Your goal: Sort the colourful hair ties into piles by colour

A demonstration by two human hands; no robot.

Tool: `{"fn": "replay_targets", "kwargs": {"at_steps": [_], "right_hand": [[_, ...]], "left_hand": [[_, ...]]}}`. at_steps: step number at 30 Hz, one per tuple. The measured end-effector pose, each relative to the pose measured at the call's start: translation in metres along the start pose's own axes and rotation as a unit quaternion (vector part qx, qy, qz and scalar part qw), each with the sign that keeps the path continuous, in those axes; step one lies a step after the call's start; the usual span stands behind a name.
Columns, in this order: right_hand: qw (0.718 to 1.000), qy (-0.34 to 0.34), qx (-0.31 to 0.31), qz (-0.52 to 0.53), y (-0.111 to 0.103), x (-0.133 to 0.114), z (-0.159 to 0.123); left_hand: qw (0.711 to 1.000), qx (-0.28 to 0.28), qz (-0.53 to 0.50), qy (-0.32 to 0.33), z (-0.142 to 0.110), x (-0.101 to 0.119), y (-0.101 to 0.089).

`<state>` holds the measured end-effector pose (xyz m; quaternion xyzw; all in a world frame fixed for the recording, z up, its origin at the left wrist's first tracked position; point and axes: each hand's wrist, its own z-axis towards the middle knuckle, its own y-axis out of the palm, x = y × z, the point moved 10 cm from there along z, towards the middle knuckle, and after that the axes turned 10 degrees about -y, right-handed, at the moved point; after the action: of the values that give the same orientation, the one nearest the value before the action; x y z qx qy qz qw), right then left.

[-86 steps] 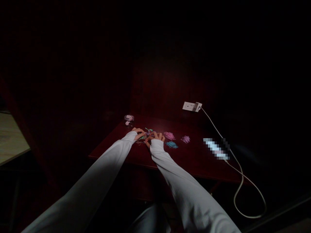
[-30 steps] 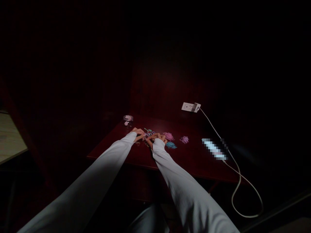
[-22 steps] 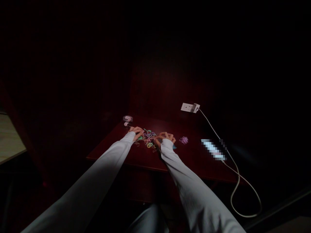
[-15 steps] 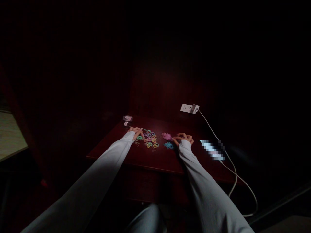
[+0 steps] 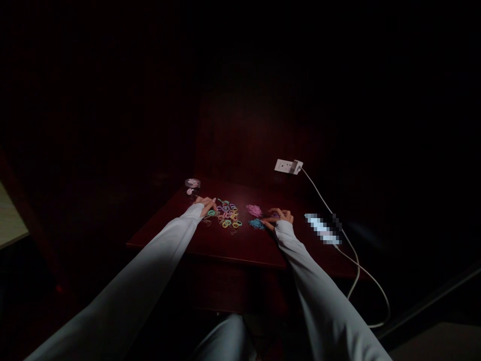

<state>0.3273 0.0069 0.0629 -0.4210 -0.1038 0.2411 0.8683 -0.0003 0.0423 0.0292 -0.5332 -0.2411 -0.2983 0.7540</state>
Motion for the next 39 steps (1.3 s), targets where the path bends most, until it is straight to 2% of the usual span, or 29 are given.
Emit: {"fn": "replay_targets", "kwargs": {"at_steps": [6,9,12,14,18,20,25,28,32,39], "right_hand": [[0.999,0.036,0.030,-0.002,-0.009,-0.002,0.003],[0.997,0.048,0.060,-0.012,-0.014,-0.013,0.009],[0.996,0.047,0.071,-0.011,-0.010,-0.035,0.016],[0.998,0.033,0.055,-0.008,0.000,-0.056,0.021],[0.999,-0.050,-0.005,-0.007,0.021,-0.103,0.026],[0.996,-0.081,-0.025,-0.008,0.027,-0.117,0.026],[0.997,-0.068,-0.043,-0.018,0.030,-0.118,0.027],[0.996,-0.070,-0.058,-0.022,0.033,-0.118,0.028],[0.996,-0.071,-0.051,-0.036,0.033,-0.118,0.028],[0.997,-0.055,-0.036,-0.029,0.032,-0.114,0.029]], "left_hand": [[1.000,-0.003,-0.010,0.018,0.004,-0.004,0.002],[1.000,0.012,0.013,0.015,0.008,-0.009,0.000],[0.999,0.029,0.043,0.000,0.013,-0.017,-0.004],[0.998,0.037,0.055,-0.004,0.015,-0.021,-0.007],[0.996,0.049,0.064,0.024,0.013,-0.023,-0.015],[0.995,0.066,0.071,0.031,0.010,-0.025,-0.025],[0.992,0.091,0.089,-0.015,0.008,-0.041,-0.050],[0.986,0.101,0.124,-0.042,0.005,-0.046,-0.055],[0.979,0.086,0.172,-0.063,0.001,-0.045,-0.045],[0.966,0.020,0.248,-0.064,0.001,-0.043,-0.026]]}}
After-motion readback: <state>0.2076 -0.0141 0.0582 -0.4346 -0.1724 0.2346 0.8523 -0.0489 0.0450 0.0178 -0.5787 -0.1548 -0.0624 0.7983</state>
